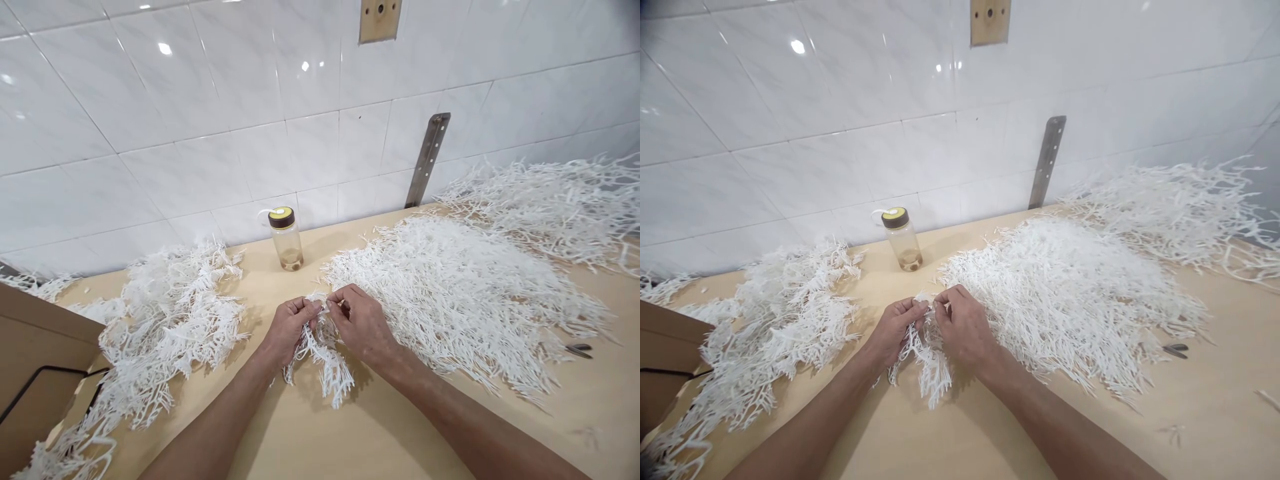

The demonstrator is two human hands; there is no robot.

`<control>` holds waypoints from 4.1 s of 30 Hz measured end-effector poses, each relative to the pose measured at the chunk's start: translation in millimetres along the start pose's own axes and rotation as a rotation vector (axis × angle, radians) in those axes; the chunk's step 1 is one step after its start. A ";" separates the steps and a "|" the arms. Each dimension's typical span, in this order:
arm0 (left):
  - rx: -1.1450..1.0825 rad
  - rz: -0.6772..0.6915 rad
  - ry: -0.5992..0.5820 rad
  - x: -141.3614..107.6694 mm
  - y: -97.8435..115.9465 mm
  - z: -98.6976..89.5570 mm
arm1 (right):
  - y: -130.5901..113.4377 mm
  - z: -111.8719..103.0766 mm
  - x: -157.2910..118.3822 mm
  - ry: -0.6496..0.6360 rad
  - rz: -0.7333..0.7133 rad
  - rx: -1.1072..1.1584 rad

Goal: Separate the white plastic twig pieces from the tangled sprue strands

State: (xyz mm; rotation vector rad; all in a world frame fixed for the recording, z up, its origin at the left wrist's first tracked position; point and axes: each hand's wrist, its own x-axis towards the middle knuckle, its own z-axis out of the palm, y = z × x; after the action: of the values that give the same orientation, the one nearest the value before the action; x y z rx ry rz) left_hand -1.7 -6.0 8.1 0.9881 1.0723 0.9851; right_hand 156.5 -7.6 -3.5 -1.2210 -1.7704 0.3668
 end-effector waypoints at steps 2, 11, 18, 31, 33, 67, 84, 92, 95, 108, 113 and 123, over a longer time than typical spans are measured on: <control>0.000 -0.006 -0.003 -0.2 0.2 1.4 | -1.1 2.9 -0.3 0.020 -0.065 -0.078; -0.057 -0.017 0.042 4.7 -7.8 -10.3 | 24.8 -17.2 23.9 0.274 -0.082 -0.243; -0.079 -0.018 0.005 9.6 -10.5 -15.3 | 17.3 -29.9 22.7 0.227 -0.109 -0.086; -0.030 -0.002 0.166 -3.7 0.7 7.1 | 4.1 2.2 4.1 -0.083 -0.043 0.026; -0.013 0.008 0.181 -4.3 0.9 8.5 | 0.7 2.6 3.9 -0.079 -0.044 0.006; -0.059 0.024 0.091 7.8 -7.9 -5.2 | 1.7 -9.1 11.2 -0.052 -0.018 0.109; -0.041 0.000 0.110 6.3 -6.0 -5.6 | 0.4 -2.3 7.3 -0.138 0.206 0.136; -0.041 0.022 0.154 1.1 -2.1 4.6 | -2.3 0.1 1.5 0.000 -0.107 0.042; -0.049 0.030 0.172 1.1 -1.4 6.1 | -4.3 1.4 1.7 -0.007 -0.181 0.084; -0.028 0.005 0.137 3.1 -4.5 2.4 | -6.1 1.8 3.7 -0.085 0.006 0.001; -0.033 -0.003 0.131 2.3 -3.0 3.3 | -4.5 4.1 3.6 -0.070 0.037 -0.010; -0.063 0.012 0.160 -2.2 -0.5 9.5 | -1.9 6.3 1.5 -0.047 0.003 -0.010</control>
State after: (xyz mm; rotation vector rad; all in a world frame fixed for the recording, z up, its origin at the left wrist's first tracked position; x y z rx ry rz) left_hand 7.2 -9.7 9.8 0.8767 1.1609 1.1162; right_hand 150.2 -5.7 -4.8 -1.2312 -1.8125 0.3923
